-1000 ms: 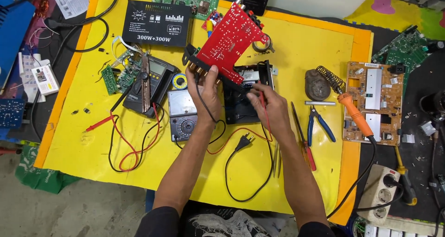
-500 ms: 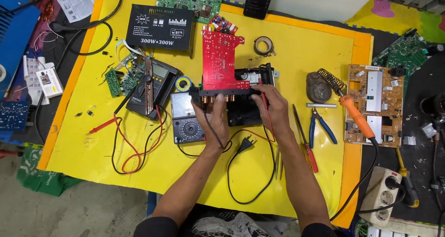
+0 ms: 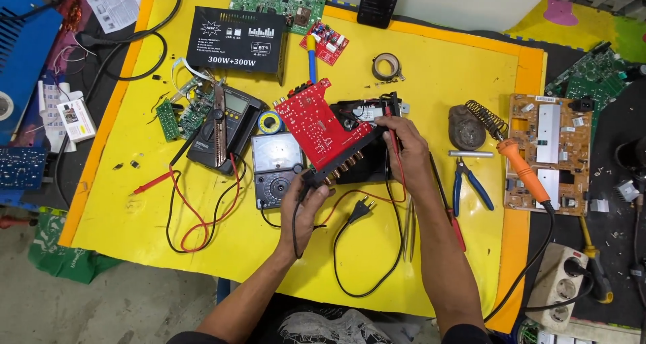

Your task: The person uses a multimeter to test a red circuit board, touching the probes to various points on the board. The person then flips the board over to inspect the solder side.

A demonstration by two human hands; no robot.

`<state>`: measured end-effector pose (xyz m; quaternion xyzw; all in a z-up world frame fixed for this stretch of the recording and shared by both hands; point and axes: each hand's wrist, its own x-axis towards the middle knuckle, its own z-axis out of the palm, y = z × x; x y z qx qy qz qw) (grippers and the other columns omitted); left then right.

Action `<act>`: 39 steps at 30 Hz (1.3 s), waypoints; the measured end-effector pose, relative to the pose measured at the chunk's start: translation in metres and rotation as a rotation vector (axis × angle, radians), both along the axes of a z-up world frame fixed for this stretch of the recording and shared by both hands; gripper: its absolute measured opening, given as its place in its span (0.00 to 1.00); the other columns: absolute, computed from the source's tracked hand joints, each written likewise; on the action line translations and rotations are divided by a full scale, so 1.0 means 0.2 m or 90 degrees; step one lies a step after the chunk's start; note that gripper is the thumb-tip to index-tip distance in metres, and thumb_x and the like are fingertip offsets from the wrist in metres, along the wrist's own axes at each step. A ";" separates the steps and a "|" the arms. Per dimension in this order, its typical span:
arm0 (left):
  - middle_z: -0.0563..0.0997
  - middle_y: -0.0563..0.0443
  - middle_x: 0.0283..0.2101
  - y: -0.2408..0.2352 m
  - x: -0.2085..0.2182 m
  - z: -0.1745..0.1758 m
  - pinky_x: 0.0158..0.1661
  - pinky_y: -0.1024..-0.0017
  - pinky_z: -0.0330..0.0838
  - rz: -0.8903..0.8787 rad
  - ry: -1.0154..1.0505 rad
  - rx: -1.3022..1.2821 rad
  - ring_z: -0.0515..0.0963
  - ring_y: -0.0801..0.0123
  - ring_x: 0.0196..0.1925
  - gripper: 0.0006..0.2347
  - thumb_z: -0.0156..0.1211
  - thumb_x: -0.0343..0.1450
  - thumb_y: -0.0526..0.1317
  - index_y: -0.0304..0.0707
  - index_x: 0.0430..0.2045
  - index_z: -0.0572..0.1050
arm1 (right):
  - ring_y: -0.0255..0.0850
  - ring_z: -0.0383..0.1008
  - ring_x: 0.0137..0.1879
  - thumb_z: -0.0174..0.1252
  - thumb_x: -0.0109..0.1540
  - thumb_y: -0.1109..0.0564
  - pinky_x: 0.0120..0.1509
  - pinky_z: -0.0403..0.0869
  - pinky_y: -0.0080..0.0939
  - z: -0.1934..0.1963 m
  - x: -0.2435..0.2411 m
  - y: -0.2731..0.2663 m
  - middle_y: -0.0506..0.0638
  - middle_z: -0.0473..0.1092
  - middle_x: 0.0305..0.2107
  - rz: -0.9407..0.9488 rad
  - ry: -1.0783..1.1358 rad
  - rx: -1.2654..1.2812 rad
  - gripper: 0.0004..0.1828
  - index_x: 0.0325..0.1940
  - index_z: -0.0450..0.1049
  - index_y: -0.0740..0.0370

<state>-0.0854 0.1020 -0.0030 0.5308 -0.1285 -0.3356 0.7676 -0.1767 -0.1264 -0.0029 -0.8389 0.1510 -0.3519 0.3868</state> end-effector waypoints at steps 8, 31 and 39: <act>0.82 0.28 0.41 0.04 0.04 -0.12 0.48 0.55 0.84 -0.098 0.075 0.053 0.87 0.46 0.46 0.19 0.69 0.70 0.39 0.22 0.49 0.74 | 0.59 0.76 0.54 0.50 0.71 0.70 0.61 0.71 0.57 -0.03 0.05 -0.03 0.56 0.77 0.49 -0.020 -0.043 -0.079 0.15 0.56 0.78 0.61; 0.83 0.24 0.51 0.30 0.26 0.12 0.54 0.51 0.79 -0.359 -0.065 0.090 0.84 0.47 0.51 0.17 0.57 0.75 0.35 0.29 0.59 0.76 | 0.58 0.76 0.52 0.52 0.70 0.71 0.60 0.72 0.53 -0.03 0.05 -0.04 0.56 0.78 0.48 -0.015 -0.057 -0.048 0.14 0.55 0.78 0.63; 0.85 0.35 0.45 0.14 0.42 0.07 0.52 0.59 0.80 0.001 -0.389 0.070 0.86 0.55 0.47 0.13 0.59 0.76 0.37 0.34 0.55 0.79 | 0.56 0.77 0.45 0.57 0.72 0.66 0.48 0.75 0.49 0.07 -0.05 0.02 0.58 0.76 0.43 -0.203 -0.042 -0.242 0.06 0.52 0.77 0.67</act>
